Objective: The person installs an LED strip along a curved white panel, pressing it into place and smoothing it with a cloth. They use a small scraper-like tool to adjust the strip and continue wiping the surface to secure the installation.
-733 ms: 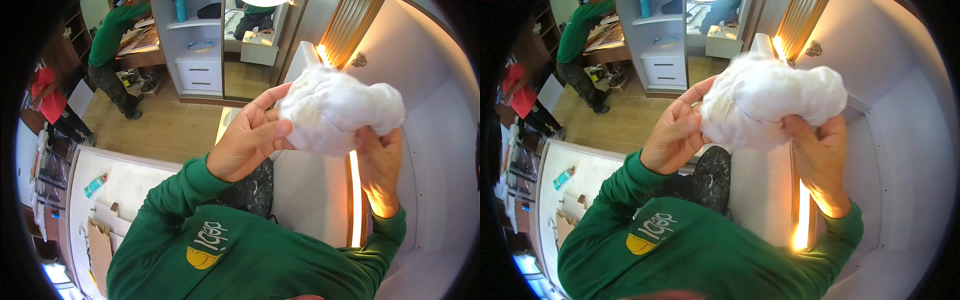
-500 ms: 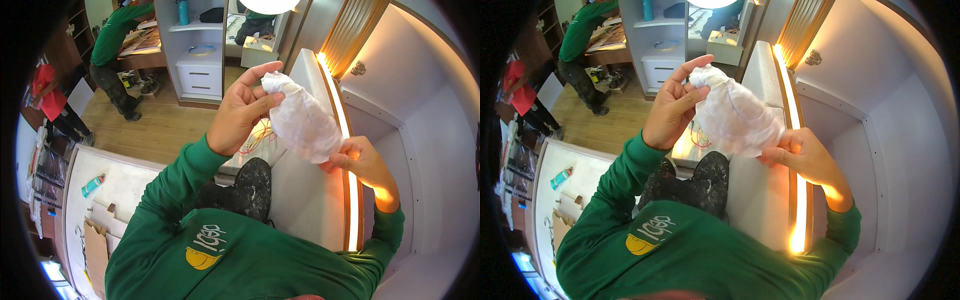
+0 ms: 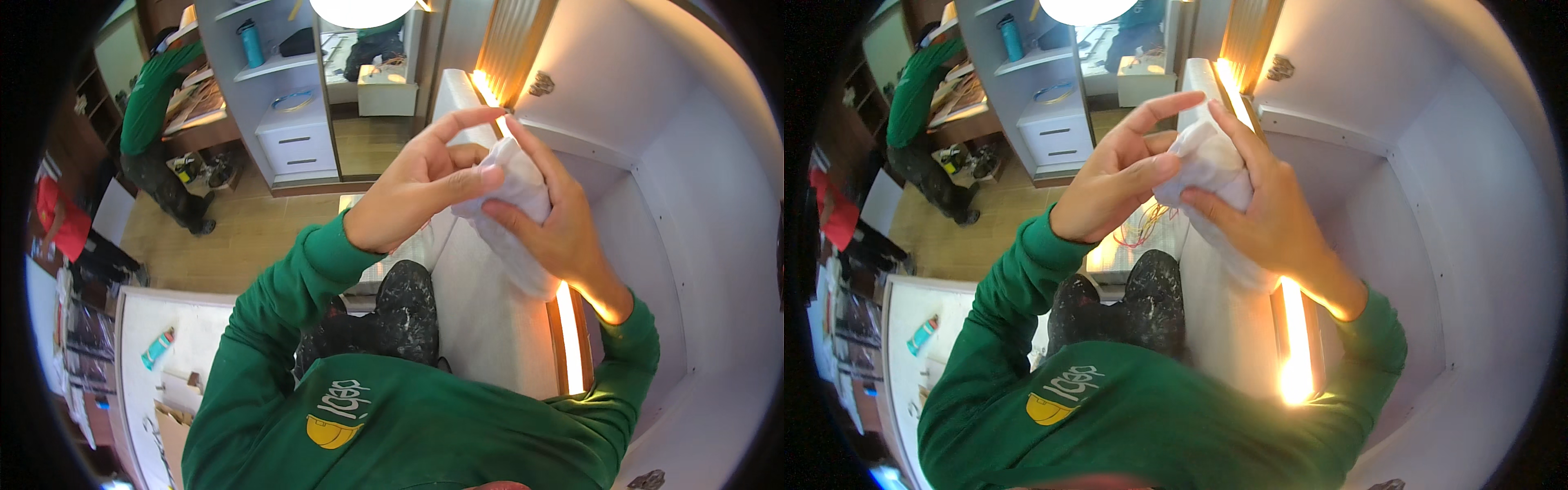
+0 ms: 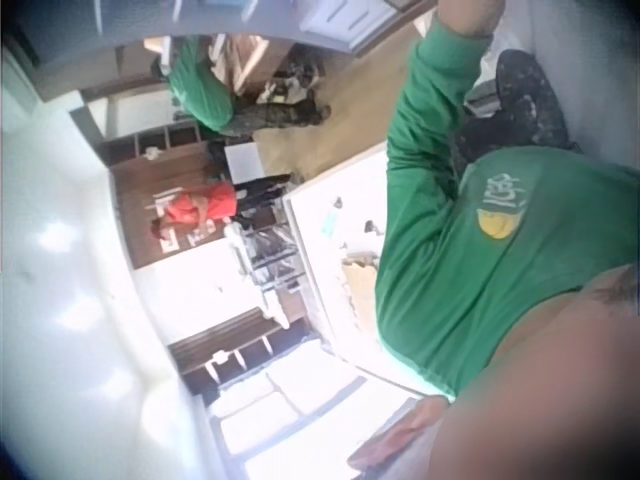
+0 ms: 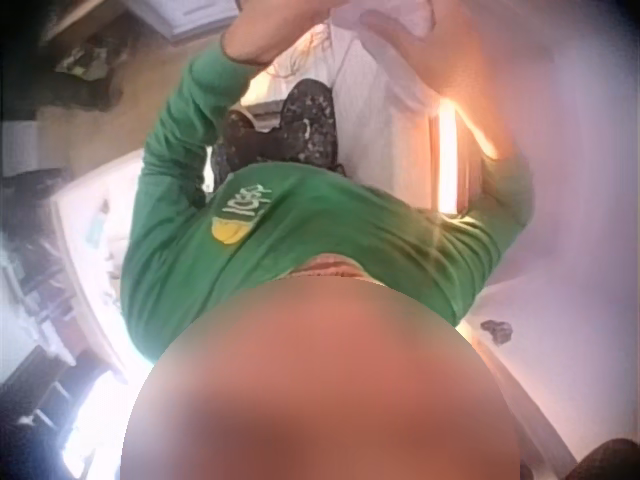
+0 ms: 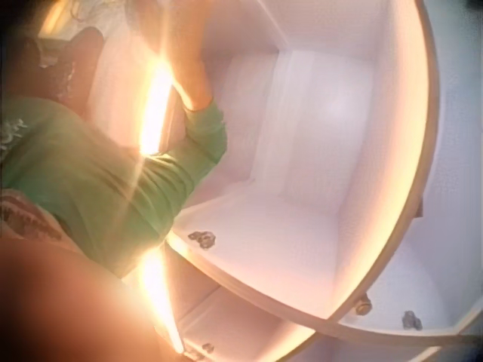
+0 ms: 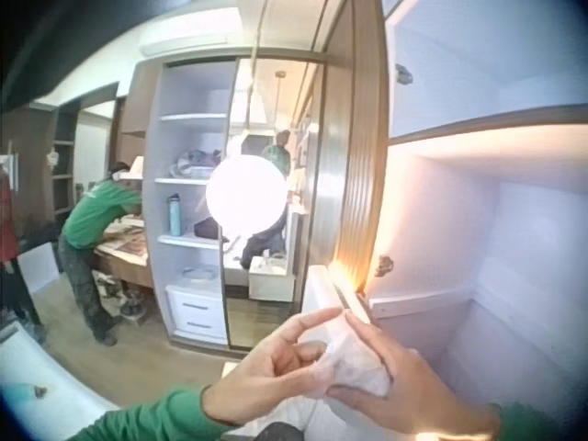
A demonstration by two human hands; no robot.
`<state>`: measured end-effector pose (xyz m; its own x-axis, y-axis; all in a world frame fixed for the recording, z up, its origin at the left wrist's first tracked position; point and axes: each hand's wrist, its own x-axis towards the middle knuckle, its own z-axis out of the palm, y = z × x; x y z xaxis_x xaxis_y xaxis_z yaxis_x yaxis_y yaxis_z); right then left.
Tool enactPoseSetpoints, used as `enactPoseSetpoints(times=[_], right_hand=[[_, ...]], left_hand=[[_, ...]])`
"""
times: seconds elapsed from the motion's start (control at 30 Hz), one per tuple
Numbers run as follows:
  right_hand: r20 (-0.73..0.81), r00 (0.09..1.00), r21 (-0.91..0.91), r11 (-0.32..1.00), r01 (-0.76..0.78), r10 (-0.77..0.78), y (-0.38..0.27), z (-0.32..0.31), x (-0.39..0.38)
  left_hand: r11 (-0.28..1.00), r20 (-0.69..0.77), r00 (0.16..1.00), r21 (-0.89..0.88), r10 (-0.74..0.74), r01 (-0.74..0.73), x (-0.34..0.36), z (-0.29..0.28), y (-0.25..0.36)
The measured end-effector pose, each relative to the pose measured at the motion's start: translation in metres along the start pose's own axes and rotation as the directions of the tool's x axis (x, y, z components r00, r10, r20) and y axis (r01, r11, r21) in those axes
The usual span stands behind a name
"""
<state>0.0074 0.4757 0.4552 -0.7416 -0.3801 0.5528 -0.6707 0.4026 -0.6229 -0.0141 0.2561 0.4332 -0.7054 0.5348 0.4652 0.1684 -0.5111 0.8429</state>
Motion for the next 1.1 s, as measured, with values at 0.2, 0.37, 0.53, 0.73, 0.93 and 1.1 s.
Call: enactPoseSetpoints(times=[0.2, 0.37, 0.53, 0.73, 0.93, 1.1], right_hand=[[-0.059, 0.978, 0.398, 0.903, -0.163, 0.203, 0.025, -0.059, 0.004], [-0.253, 0.940, 0.497, 0.864, -0.075, 0.228, 0.025, -0.122, 0.006], [-0.127, 0.935, 0.202, 0.932, -0.301, 0.330, 0.031, -0.148, 0.013], [0.103, 0.884, -0.148, 0.886, -0.440, 0.456, 0.059, -0.123, -0.028], [-0.076, 0.850, -0.084, 0.846, -0.526, 0.521, 0.053, -0.115, -0.039], [0.040, 0.882, -0.121, 0.878, -0.462, 0.470, 0.052, -0.101, -0.047]], left_hand=[[0.946, 0.072, 0.983, 0.266, 0.169, -0.182, 0.029, 0.011, -0.013], [0.800, 0.184, 0.965, 0.541, 0.187, -0.258, 0.077, -0.009, -0.044], [0.689, 0.188, 0.975, 0.692, 0.120, -0.218, 0.147, -0.043, -0.095], [0.457, 0.193, 0.967, 0.854, 0.166, -0.249, 0.165, -0.066, -0.150], [0.371, 0.269, 0.932, 0.862, 0.243, -0.345, 0.161, -0.068, -0.154], [0.258, 0.327, 0.915, 0.887, 0.237, -0.383, 0.160, -0.064, -0.149]])
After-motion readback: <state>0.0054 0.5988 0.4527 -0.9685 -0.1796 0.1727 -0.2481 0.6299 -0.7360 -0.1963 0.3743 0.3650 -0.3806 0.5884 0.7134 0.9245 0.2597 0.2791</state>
